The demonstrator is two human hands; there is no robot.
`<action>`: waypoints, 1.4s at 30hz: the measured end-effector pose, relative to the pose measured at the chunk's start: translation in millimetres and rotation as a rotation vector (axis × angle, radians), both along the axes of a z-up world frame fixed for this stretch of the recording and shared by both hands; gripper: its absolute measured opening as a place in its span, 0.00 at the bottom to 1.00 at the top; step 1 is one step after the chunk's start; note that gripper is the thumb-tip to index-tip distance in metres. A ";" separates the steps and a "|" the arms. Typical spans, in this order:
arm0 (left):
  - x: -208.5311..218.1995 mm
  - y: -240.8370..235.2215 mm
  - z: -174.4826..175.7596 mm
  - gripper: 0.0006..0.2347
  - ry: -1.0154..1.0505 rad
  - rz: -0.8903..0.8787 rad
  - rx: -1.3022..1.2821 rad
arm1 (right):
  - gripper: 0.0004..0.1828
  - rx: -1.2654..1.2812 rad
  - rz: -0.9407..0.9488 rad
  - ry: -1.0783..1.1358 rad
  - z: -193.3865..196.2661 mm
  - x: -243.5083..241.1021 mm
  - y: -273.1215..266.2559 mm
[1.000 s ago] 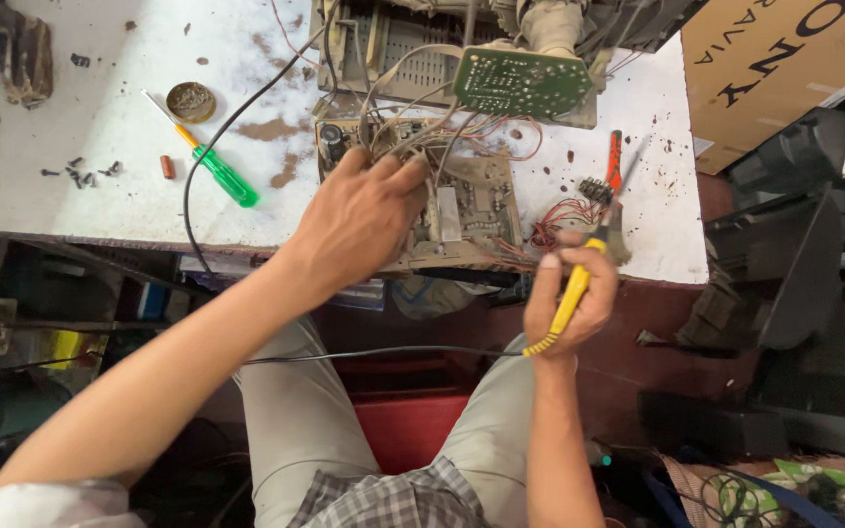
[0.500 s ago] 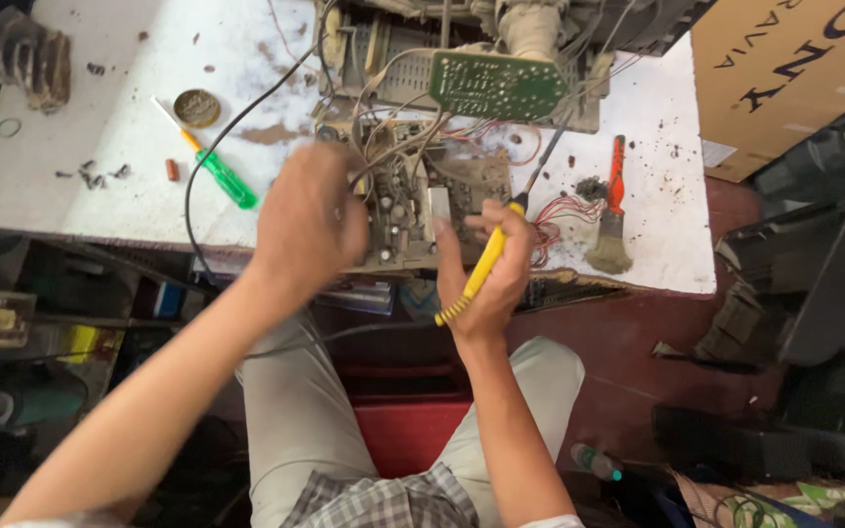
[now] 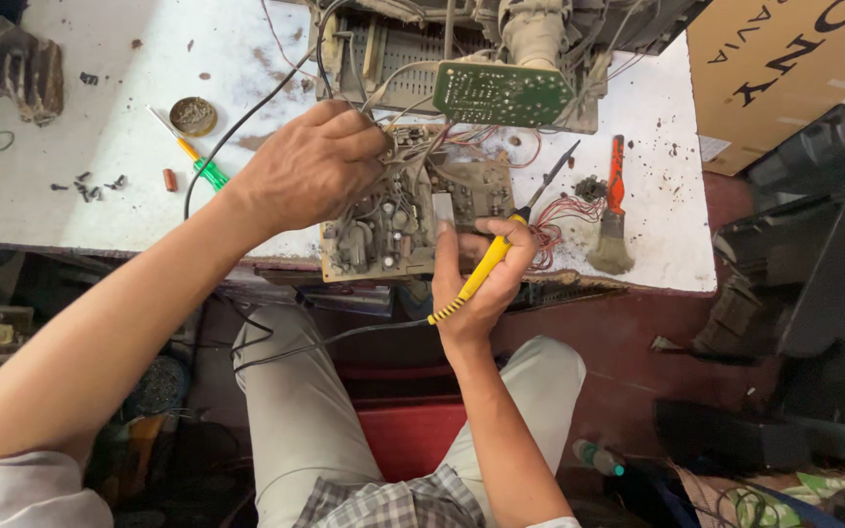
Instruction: The person uses a soldering iron to work on a green circuit board, repeatedly touching the tip to various points on the board. The person also handles a small cylindrical component and a wire, applying the soldering iron to them. The person repositions the board and component multiple times during the process.
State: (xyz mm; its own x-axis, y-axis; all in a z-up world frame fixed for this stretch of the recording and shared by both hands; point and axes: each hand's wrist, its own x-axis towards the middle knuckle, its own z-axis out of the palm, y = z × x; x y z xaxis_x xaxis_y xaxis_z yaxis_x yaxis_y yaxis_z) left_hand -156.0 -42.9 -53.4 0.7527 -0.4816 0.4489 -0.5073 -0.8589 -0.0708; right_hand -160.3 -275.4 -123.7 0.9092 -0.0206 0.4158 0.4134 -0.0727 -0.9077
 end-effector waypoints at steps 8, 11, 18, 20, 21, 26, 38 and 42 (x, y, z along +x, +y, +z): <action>18.9 0.0 9.3 0.10 0.105 -0.046 0.022 | 0.23 -0.018 -0.026 -0.054 -3.5 0.3 0.6; 25.6 -9.5 10.3 0.13 0.214 -0.024 0.072 | 0.22 0.014 -0.009 0.000 -2.6 2.0 1.4; 47.1 -18.0 13.7 0.20 0.246 0.021 0.457 | 0.22 -0.003 -0.017 0.045 -0.9 1.1 -1.2; 44.1 -17.6 12.4 0.20 0.145 -0.009 0.422 | 0.22 -0.002 -0.005 0.012 -1.6 2.0 -2.0; 39.9 -16.9 10.1 0.19 0.033 -0.032 0.339 | 0.22 -0.002 0.003 -0.005 -2.3 2.7 -2.4; 19.5 -5.1 -12.5 0.17 -0.143 0.024 0.024 | 0.22 -0.020 0.001 -0.023 -8.1 5.1 -5.3; -76.5 -65.4 7.9 0.06 -0.091 0.316 -0.862 | 0.22 0.051 -0.004 0.009 -15.7 6.3 -2.0; -75.6 -99.1 -6.8 0.11 -0.058 0.336 0.011 | 0.22 0.035 -0.018 -0.071 -20.4 6.9 -3.2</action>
